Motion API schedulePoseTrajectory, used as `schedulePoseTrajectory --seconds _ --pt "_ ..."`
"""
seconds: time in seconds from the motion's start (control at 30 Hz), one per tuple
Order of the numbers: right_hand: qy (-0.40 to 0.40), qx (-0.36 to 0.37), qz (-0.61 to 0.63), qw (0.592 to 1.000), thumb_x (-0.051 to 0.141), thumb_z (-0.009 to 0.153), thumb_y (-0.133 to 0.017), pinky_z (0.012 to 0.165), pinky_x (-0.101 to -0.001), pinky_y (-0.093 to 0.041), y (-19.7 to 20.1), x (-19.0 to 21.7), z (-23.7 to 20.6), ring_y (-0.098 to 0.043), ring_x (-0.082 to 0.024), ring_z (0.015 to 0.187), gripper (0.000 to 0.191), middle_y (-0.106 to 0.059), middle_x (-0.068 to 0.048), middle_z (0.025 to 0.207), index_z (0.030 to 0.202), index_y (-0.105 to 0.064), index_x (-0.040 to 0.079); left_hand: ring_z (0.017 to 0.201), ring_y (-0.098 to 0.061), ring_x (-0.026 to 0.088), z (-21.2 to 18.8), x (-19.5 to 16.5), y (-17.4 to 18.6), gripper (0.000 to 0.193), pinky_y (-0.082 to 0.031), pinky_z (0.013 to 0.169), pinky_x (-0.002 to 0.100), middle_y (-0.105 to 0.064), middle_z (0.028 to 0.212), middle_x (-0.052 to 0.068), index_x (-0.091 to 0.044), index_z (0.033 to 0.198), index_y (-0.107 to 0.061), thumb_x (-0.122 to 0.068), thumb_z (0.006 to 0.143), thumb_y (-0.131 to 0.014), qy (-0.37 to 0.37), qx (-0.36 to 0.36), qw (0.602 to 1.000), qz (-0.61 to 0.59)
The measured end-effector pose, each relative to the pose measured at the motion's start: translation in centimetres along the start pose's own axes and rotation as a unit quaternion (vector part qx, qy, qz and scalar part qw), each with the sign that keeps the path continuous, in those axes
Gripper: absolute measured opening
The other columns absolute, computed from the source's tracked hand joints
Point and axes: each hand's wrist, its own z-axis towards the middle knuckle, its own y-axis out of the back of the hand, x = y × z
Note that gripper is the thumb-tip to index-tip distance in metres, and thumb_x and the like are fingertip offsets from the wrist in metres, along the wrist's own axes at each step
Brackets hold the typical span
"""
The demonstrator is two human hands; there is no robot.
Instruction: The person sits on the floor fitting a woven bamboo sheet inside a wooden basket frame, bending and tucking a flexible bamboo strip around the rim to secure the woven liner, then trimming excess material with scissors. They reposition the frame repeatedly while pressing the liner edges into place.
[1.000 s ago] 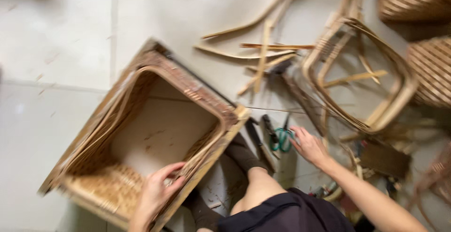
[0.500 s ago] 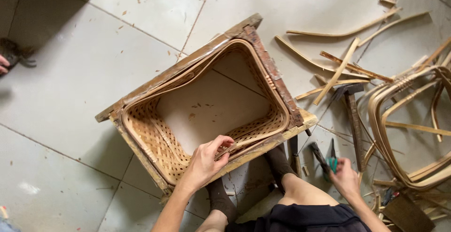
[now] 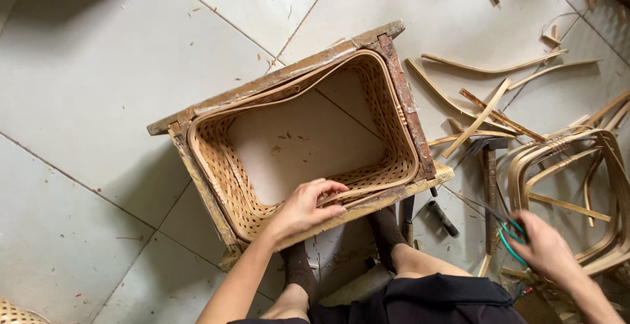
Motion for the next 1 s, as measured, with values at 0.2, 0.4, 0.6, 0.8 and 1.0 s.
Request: schedulePoseTrajectory --seconds 0.2,0.4,0.6,0.8,1.0 --pt "0.304 0.031 0.029 0.952 0.042 0.076 -0.077 0.065 -0.0376 -0.060 8.7 16.1 -2.4 -0.073 -0.023 0.076 0.051 -0.066 -0.010 0.093 0.113 -0.059 0.011 0.083 -0.064 0.021 1.0 -0.2 0.1 0.042 -0.058 0.076 0.035 -0.073 0.101 0.007 -0.011 0.118 -0.077 -0.027 0.080 -0.084 0.142 0.010 0.990 -0.004" --pt "0.412 0.025 -0.243 0.878 0.057 0.084 -0.068 0.062 -0.0387 -0.062 12.1 25.4 -2.5 -0.069 -0.026 0.090 0.063 -0.059 -0.013 0.102 0.118 -0.053 0.007 0.088 -0.071 0.015 0.1 -1.0 -0.8 0.033 -0.063 0.078 0.031 -0.071 0.106 0.003 -0.013 0.117 -0.074 -0.030 0.088 -0.075 0.041 -0.070 0.994 0.079" --pt "0.476 0.037 -0.231 0.848 0.053 0.081 -0.071 0.061 -0.0408 -0.061 13.5 26.8 -1.4 -0.070 -0.030 0.089 0.061 -0.059 -0.013 0.101 0.119 -0.056 0.007 0.082 -0.073 0.020 -0.3 -1.1 -1.5 0.029 -0.061 0.078 0.036 -0.074 0.101 0.007 -0.012 0.112 -0.076 -0.028 0.089 -0.075 0.048 -0.098 0.986 0.125" --pt "0.462 0.041 -0.265 0.845 0.050 0.083 -0.071 0.061 -0.0406 -0.062 12.8 26.6 -0.9 -0.071 -0.029 0.092 0.055 -0.060 -0.012 0.103 0.115 -0.056 0.007 0.082 -0.073 0.024 -0.6 -1.4 -1.3 0.026 -0.059 0.079 0.040 -0.077 0.093 0.009 -0.009 0.109 -0.075 -0.026 0.089 -0.075 0.037 -0.122 0.985 0.114" --pt "0.463 0.045 -0.290 0.836 0.052 0.087 -0.069 0.057 -0.0389 -0.059 10.4 28.2 -0.2 -0.069 -0.027 0.084 0.055 -0.058 -0.011 0.099 0.114 -0.054 0.006 0.083 -0.074 0.023 -0.4 -2.0 -1.0 0.028 -0.060 0.080 0.039 -0.077 0.095 0.008 -0.010 0.109 -0.075 -0.029 0.088 -0.074 0.078 -0.100 0.987 0.098"
